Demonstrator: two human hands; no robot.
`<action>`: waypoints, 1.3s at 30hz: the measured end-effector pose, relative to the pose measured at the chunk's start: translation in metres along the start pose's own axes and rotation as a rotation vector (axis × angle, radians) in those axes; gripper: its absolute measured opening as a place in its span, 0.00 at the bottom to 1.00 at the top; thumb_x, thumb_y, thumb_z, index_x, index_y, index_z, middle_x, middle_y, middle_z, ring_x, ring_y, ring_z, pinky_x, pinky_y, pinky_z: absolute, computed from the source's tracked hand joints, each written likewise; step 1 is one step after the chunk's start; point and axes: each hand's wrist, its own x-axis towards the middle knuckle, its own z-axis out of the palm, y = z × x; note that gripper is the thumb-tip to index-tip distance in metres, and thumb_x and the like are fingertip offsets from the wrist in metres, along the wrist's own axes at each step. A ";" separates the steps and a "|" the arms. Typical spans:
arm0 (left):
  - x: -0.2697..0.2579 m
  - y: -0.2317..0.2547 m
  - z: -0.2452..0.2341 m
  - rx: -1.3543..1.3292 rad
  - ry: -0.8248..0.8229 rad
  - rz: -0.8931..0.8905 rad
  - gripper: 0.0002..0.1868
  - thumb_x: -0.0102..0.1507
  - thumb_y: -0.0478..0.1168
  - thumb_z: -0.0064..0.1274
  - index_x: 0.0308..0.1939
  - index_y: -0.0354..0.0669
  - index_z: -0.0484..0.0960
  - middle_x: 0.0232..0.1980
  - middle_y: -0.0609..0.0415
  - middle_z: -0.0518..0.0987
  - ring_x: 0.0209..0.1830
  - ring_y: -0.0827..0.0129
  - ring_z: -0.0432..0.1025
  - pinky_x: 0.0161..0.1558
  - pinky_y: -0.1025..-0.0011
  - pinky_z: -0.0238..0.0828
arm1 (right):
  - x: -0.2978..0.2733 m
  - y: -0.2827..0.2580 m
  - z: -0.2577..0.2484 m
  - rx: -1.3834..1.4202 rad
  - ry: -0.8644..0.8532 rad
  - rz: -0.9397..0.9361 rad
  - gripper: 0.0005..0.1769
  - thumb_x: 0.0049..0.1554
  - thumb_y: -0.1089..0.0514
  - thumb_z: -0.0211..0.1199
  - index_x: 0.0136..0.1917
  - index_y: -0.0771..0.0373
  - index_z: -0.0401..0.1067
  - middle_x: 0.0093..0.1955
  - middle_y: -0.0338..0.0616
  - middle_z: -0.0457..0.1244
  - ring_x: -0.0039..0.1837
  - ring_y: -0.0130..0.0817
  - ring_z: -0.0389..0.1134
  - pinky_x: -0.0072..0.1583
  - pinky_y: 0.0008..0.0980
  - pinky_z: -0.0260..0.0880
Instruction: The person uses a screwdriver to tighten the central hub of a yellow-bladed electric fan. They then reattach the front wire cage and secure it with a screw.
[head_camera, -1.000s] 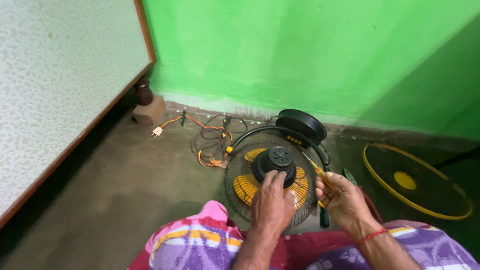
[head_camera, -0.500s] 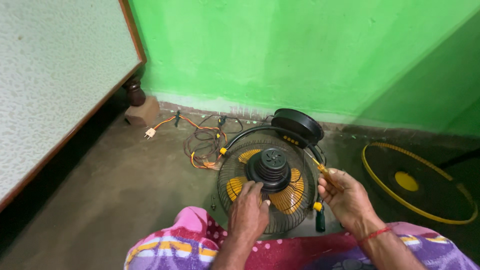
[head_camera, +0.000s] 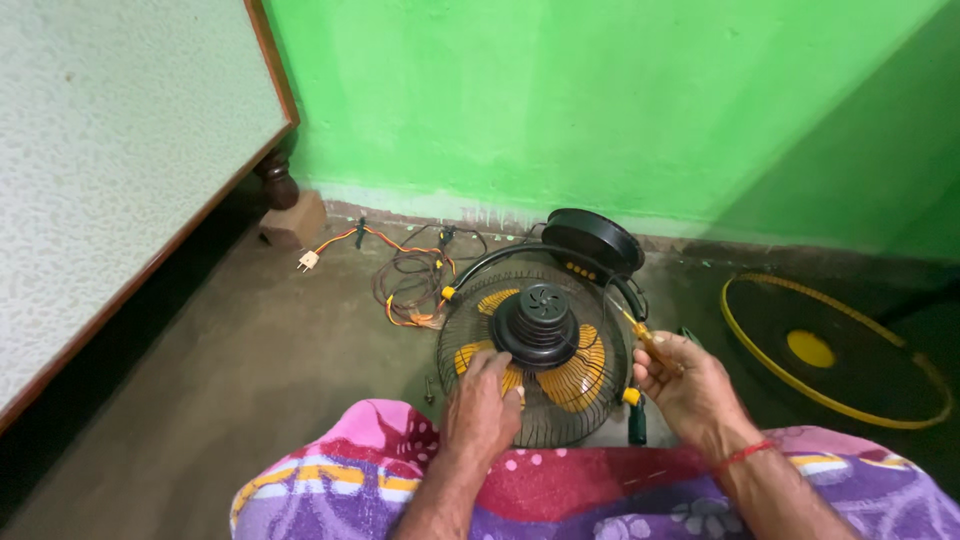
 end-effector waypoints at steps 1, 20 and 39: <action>-0.001 0.003 -0.002 -0.003 0.014 0.015 0.26 0.57 0.35 0.59 0.60 0.37 0.77 0.66 0.45 0.73 0.63 0.48 0.70 0.62 0.59 0.67 | -0.003 -0.003 0.003 -0.003 -0.002 -0.006 0.08 0.60 0.57 0.58 0.50 0.63 0.71 0.46 0.44 0.67 0.48 0.34 0.69 0.54 0.35 0.72; 0.007 -0.019 0.006 -0.068 0.135 0.134 0.25 0.58 0.36 0.56 0.60 0.34 0.77 0.65 0.40 0.74 0.64 0.46 0.70 0.64 0.57 0.66 | 0.003 -0.078 0.076 -0.242 -0.106 -0.188 0.08 0.59 0.61 0.61 0.52 0.63 0.70 0.44 0.43 0.68 0.45 0.31 0.71 0.49 0.33 0.73; 0.073 0.000 0.029 -0.124 0.044 0.072 0.31 0.56 0.39 0.62 0.63 0.36 0.74 0.68 0.41 0.71 0.67 0.47 0.68 0.65 0.59 0.64 | 0.084 -0.040 0.053 -0.395 -0.108 -0.165 0.12 0.60 0.63 0.60 0.56 0.67 0.75 0.43 0.41 0.65 0.39 0.27 0.63 0.48 0.33 0.73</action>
